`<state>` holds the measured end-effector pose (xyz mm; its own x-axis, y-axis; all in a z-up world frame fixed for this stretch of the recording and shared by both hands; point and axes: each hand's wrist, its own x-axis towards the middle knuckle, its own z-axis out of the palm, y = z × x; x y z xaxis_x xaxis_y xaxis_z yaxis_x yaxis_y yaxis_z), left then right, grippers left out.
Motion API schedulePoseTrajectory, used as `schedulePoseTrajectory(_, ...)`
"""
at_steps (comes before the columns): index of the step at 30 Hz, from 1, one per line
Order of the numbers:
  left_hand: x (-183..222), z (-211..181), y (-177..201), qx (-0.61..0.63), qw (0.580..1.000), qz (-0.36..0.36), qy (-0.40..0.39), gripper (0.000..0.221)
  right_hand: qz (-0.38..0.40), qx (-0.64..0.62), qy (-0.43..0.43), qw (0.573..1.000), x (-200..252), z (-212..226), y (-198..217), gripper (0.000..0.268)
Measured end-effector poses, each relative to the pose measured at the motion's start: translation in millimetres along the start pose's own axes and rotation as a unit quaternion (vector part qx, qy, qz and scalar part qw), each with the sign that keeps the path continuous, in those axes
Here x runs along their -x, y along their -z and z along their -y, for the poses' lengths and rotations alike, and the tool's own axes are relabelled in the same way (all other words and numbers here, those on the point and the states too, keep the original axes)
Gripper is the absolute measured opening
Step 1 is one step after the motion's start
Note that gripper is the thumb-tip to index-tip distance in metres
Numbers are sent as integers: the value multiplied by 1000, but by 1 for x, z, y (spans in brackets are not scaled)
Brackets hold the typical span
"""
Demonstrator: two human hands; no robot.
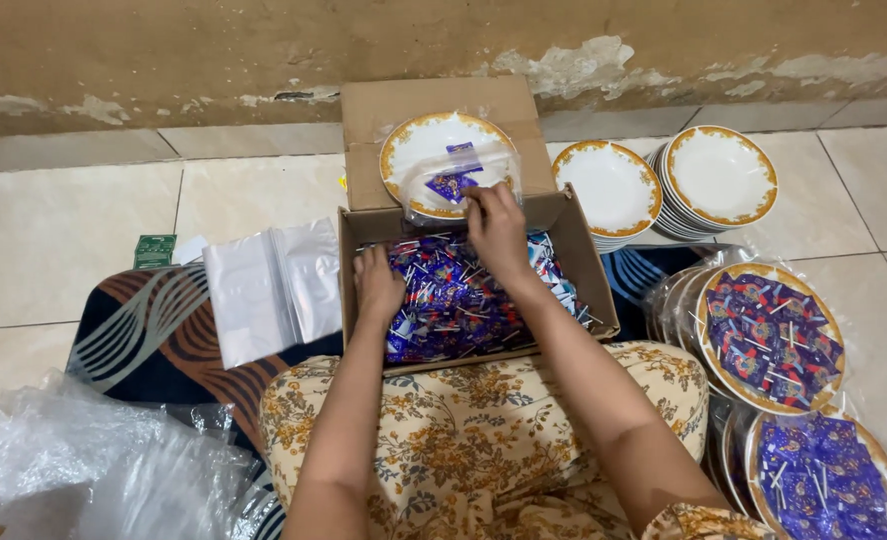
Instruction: Packing small sachets and decorative plates into a cardboard box
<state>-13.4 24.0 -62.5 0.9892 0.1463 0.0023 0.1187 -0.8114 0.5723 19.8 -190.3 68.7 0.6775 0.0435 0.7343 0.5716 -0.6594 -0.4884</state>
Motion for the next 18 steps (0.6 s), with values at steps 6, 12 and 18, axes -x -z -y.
schedulePoseTrajectory(6, -4, 3, -11, -5, 1000, -1, -7, 45, 96, 127, -9, 987, -18, -49, -40, 11)
schedulePoseTrajectory(12, 2, -19, 6, -84, 995, 46, -22, 52, 312, 183, -75, 929, -26, -114, -95, 24)
schedulePoseTrajectory(18, -30, -10, -3, -95, 992, 82, -3, 60, 373, 229, -115, 892, -57, -59, -64, 41)
